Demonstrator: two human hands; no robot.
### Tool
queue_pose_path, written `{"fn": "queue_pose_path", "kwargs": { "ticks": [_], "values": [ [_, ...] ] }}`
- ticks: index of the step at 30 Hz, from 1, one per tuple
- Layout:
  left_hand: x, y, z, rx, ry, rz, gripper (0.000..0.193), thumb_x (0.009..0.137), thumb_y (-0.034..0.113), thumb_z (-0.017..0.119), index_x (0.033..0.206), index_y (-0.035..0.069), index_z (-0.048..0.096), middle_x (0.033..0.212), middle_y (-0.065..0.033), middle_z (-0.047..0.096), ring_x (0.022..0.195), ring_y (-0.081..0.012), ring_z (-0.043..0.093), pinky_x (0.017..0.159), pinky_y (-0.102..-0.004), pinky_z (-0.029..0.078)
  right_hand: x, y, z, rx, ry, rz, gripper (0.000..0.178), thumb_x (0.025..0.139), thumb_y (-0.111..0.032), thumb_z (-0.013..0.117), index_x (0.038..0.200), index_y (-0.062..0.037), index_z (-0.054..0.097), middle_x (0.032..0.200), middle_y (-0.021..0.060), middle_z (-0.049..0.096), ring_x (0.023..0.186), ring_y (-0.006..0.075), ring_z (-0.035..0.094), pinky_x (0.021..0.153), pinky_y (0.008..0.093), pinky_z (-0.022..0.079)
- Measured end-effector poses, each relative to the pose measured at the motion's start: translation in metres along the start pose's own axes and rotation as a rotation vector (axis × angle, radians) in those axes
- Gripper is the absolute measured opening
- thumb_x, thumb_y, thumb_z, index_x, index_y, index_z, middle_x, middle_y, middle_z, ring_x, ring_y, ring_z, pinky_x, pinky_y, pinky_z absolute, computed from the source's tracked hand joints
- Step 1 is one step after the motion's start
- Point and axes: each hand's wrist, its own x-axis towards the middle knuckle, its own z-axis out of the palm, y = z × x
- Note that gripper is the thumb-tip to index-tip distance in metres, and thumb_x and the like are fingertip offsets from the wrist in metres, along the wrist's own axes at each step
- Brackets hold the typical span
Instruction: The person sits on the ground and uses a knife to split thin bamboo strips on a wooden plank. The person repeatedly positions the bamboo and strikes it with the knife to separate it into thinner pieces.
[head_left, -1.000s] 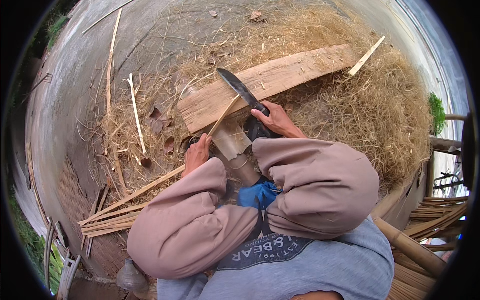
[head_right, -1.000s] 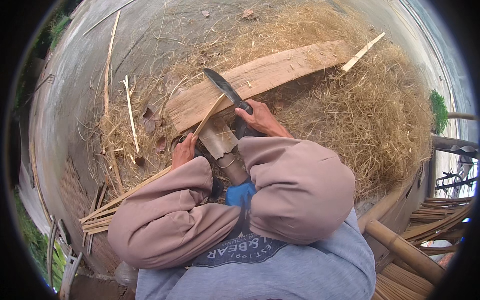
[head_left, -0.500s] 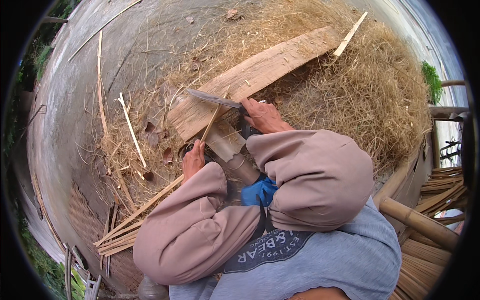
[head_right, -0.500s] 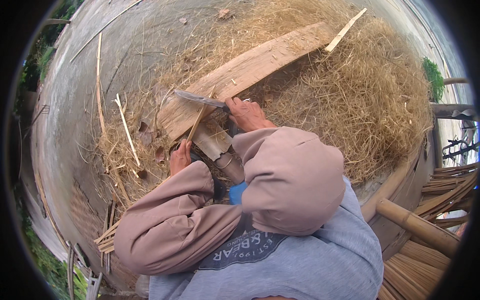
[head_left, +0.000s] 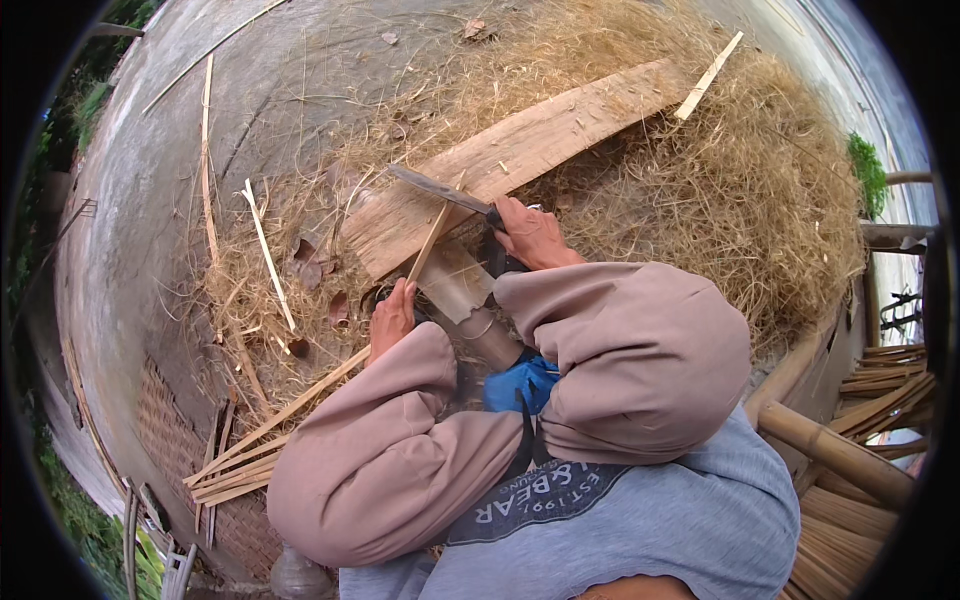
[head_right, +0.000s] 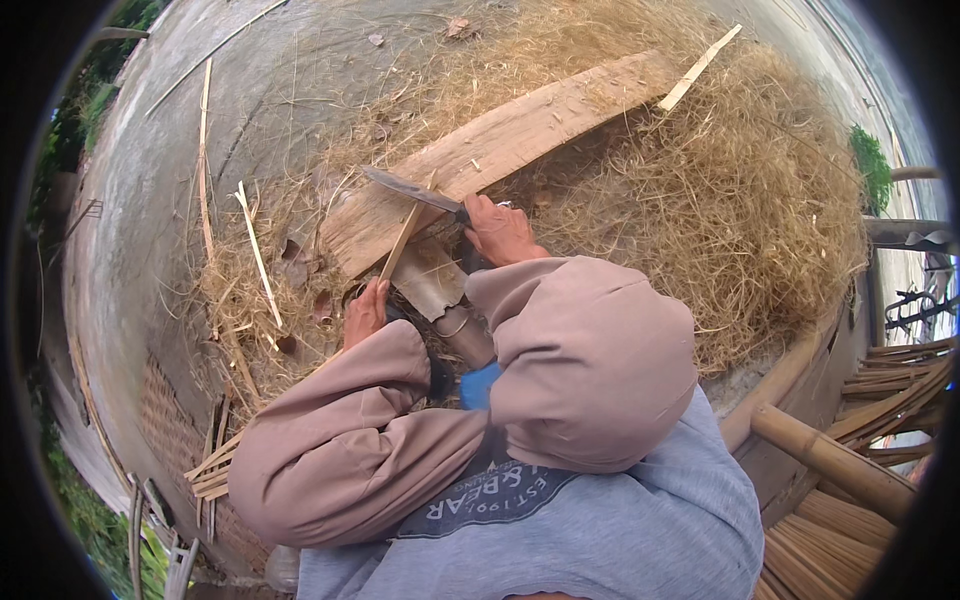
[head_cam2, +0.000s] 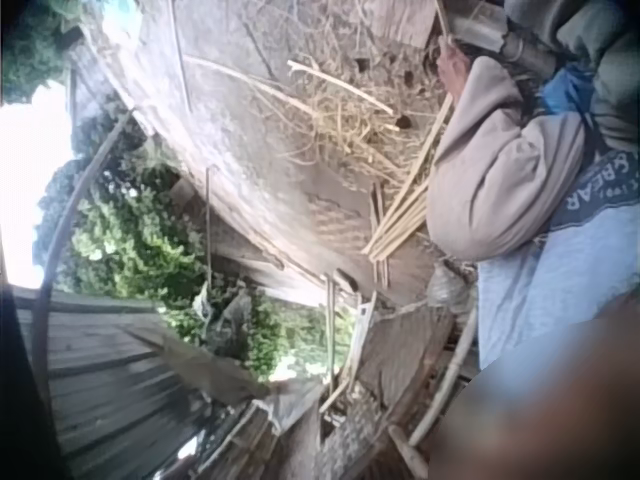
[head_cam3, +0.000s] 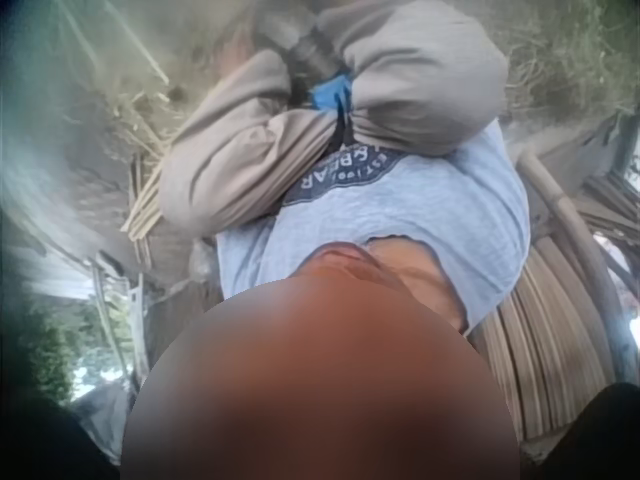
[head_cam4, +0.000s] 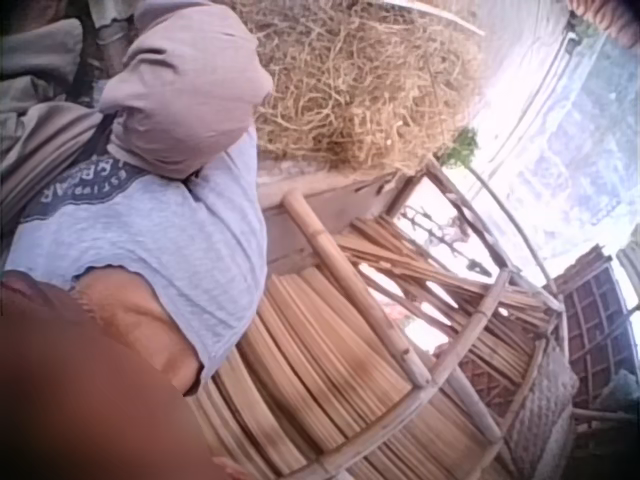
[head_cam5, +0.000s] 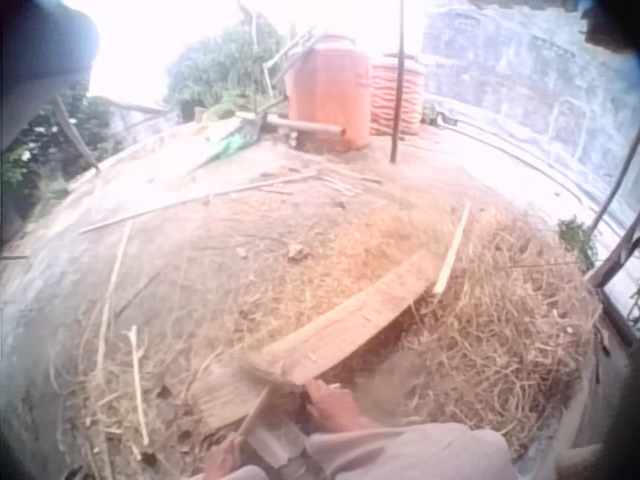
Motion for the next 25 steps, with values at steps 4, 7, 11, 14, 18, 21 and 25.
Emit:
{"fn": "queue_pose_path", "kwargs": {
  "ticks": [4,7,11,14,18,21,25],
  "values": [
    [0.002,-0.002,-0.006,-0.218,-0.146,-0.078,0.044,0.111,0.046,0.046,0.094,0.007,0.058,0.058,-0.0021,0.049,0.048,-0.017,0.044,0.047,-0.0352,0.035,0.001,-0.004,0.0,0.48,-0.126,0.099,0.043,0.098,-0.033,0.069,0.117,0.0006,0.051,0.1,0.0276,0.07,0.093,0.049,0.069,0.08,0.0536,0.053],
    [0.005,0.008,-0.003,-0.356,-0.255,-0.108,0.048,0.111,0.05,0.045,0.089,0.009,0.055,0.064,0.0091,0.035,0.054,-0.0036,0.028,0.048,-0.0243,0.024,-0.004,-0.008,-0.012,0.533,-0.104,0.209,0.047,0.1,-0.04,0.065,0.113,0.0037,0.054,0.094,0.0317,0.069,0.094,0.0496,0.068,0.082,0.0526,0.051],
    [0.004,0.011,-0.021,-0.411,-0.299,-0.223,0.048,0.109,0.052,0.046,0.088,0.011,0.054,0.062,0.0089,0.035,0.05,-0.0043,0.028,0.045,-0.024,0.023,0.003,-0.012,-0.012,0.532,-0.16,0.226,0.047,0.1,-0.04,0.066,0.111,0.0039,0.055,0.094,0.0318,0.07,0.092,0.0484,0.069,0.082,0.0503,0.052],
    [0.013,0.018,-0.036,-0.44,-0.393,-0.325,0.048,0.108,0.055,0.048,0.086,0.012,0.053,0.061,0.0089,0.034,0.049,-0.004,0.028,0.045,-0.0234,0.023,0.001,0.0,-0.005,0.487,-0.074,0.161,0.047,0.099,-0.043,0.067,0.113,0.001,0.057,0.085,0.0293,0.069,0.081,0.0443,0.07,0.071,0.0488,0.053],
    [0.017,0.019,-0.048,-0.449,-0.445,-0.389,0.049,0.106,0.058,0.049,0.085,0.014,0.052,0.061,0.0092,0.033,0.049,-0.0038,0.027,0.044,-0.023,0.022,-0.005,0.0,0.001,0.43,-0.076,0.07,0.044,0.101,-0.041,0.065,0.115,0.0003,0.056,0.086,0.0295,0.068,0.081,0.0479,0.068,0.071,0.0507,0.052],
    [0.019,0.017,-0.051,-0.409,-0.443,-0.396,0.051,0.106,0.06,0.05,0.084,0.014,0.051,0.061,0.0094,0.033,0.048,-0.0041,0.027,0.044,-0.0232,0.022,-0.008,-0.005,0.005,0.389,-0.041,0.048,0.041,0.102,-0.038,0.063,0.116,-0.0004,0.055,0.088,0.029,0.069,0.085,0.0492,0.068,0.073,0.0524,0.052],
    [0.022,0.028,-0.052,-0.397,-0.468,-0.351,0.053,0.103,0.063,0.052,0.084,0.013,0.051,0.06,0.0085,0.035,0.048,-0.0049,0.027,0.043,-0.0245,0.023,-0.003,-0.004,0.007,0.372,-0.098,0.084,0.039,0.102,-0.037,0.064,0.117,-0.0021,0.053,0.092,0.0269,0.07,0.089,0.0485,0.068,0.077,0.0531,0.053]
  ]
}}
